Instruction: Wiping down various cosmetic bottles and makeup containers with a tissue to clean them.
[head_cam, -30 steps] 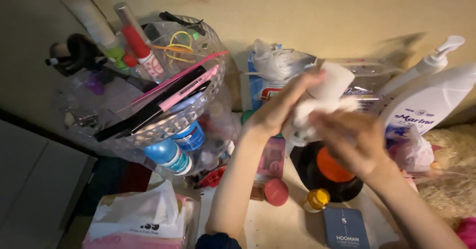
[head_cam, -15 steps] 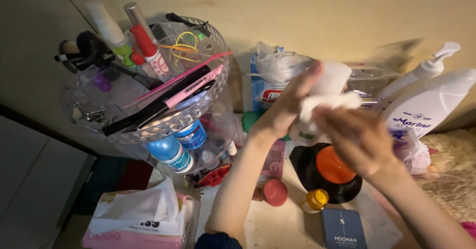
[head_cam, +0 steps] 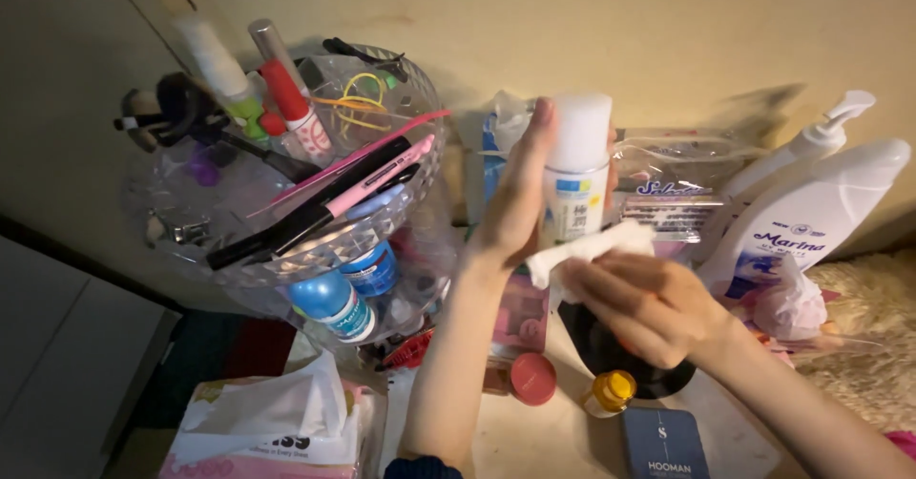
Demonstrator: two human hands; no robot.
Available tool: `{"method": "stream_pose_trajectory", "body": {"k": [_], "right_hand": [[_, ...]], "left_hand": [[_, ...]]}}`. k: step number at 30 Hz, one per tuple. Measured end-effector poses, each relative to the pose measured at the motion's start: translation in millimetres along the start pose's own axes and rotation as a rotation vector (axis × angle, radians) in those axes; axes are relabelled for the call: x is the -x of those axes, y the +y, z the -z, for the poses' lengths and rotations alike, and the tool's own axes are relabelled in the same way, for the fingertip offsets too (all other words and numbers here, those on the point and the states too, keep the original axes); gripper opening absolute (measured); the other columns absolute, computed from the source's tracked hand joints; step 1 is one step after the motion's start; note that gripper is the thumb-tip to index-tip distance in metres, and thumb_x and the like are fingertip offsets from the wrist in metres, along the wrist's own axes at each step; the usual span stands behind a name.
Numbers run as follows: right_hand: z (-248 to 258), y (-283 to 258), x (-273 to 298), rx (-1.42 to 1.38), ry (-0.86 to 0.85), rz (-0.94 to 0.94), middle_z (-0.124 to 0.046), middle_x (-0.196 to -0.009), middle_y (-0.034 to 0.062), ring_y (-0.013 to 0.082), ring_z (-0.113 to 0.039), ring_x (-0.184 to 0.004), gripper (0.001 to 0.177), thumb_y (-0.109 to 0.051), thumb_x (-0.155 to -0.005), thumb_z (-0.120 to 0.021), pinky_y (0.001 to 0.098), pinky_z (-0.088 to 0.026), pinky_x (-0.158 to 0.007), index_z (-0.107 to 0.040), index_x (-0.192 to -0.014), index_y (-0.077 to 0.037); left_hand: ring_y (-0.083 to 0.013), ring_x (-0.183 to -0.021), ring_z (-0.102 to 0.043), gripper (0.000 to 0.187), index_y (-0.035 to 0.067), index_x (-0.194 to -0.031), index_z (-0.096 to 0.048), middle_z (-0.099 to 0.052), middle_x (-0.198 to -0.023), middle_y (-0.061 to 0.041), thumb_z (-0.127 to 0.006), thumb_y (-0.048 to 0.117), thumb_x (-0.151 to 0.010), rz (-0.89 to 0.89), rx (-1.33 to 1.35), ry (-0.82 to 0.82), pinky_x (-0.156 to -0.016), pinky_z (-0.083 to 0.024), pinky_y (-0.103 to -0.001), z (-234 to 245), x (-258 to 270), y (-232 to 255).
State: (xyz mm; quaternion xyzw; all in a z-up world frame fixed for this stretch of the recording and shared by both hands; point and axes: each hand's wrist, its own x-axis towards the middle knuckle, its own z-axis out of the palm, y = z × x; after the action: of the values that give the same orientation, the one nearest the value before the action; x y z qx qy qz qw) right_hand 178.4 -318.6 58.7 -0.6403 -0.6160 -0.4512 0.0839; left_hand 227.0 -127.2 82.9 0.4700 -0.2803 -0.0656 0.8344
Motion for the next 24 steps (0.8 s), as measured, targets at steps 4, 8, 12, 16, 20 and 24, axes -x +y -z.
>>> {"method": "stream_pose_trajectory", "body": {"k": [4, 8, 12, 16, 20, 24], "right_hand": [[5, 9, -17, 0.126, 0.023, 0.053, -0.070, -0.120, 0.0177, 0.0287, -0.068, -0.098, 0.033, 0.000, -0.080, -0.070, 0.0377, -0.061, -0.088, -0.075, -0.112, 0.008], [2, 8, -15, 0.108, 0.048, -0.082, -0.069, -0.116, 0.0215, 0.0340, -0.069, -0.102, 0.029, -0.004, -0.086, -0.077, 0.0442, -0.061, -0.089, -0.074, -0.112, 0.009], [-22, -10, 12, 0.162, 0.153, -0.296, -0.070, -0.115, 0.0164, 0.0320, -0.068, -0.103, 0.023, 0.003, -0.087, -0.078, 0.0405, -0.059, -0.082, -0.075, -0.110, 0.002], [-24, -16, 21, 0.087, 0.058, -0.080, -0.072, -0.112, 0.0197, 0.0322, -0.070, -0.097, 0.028, 0.001, -0.079, -0.075, 0.0413, -0.064, -0.084, -0.076, -0.106, 0.007], [-9, -5, 6, 0.137, -0.293, -0.603, -0.073, -0.100, 0.0107, 0.0284, -0.069, -0.089, 0.029, -0.006, -0.079, -0.081, 0.0354, -0.055, -0.069, -0.084, -0.108, -0.009], [3, -4, -26, 0.355, 0.149, -0.439, -0.071, -0.111, 0.0166, 0.0321, -0.068, -0.100, 0.021, 0.009, -0.086, -0.073, 0.0415, -0.056, -0.081, -0.077, -0.106, 0.003]], "left_hand": [[-0.0178, -0.079, -0.068, 0.076, -0.001, -0.119, -0.063, -0.068, -0.092, -0.012, -0.043, 0.071, -0.106, -0.066, -0.014, -0.048, -0.068, -0.057, -0.032, 9, 7, 1], [-0.0192, -0.093, -0.068, 0.073, -0.005, -0.116, -0.062, -0.069, -0.100, -0.013, -0.047, 0.066, -0.108, -0.033, 0.033, -0.053, -0.084, -0.056, -0.034, 3, 2, -8], [-0.0190, -0.098, -0.068, 0.072, -0.005, -0.124, -0.063, -0.070, -0.108, -0.012, -0.046, 0.063, -0.107, -0.015, 0.048, -0.025, -0.087, -0.057, -0.035, 4, -4, -14], [-0.0193, -0.096, -0.071, 0.075, -0.003, -0.123, -0.064, -0.071, -0.105, -0.012, -0.041, 0.066, -0.106, -0.078, -0.143, -0.011, -0.083, -0.059, -0.034, 9, -8, -20], [-0.0166, -0.101, -0.070, 0.071, -0.001, -0.126, -0.063, -0.067, -0.110, -0.009, -0.044, 0.064, -0.109, -0.334, -0.224, -0.141, -0.091, -0.062, -0.035, 3, -10, -35], [-0.0164, -0.102, -0.061, 0.067, -0.009, -0.127, -0.056, -0.062, -0.112, -0.013, -0.050, 0.057, -0.115, -0.076, -0.020, -0.057, -0.087, -0.052, -0.031, -5, -7, -33]]}}
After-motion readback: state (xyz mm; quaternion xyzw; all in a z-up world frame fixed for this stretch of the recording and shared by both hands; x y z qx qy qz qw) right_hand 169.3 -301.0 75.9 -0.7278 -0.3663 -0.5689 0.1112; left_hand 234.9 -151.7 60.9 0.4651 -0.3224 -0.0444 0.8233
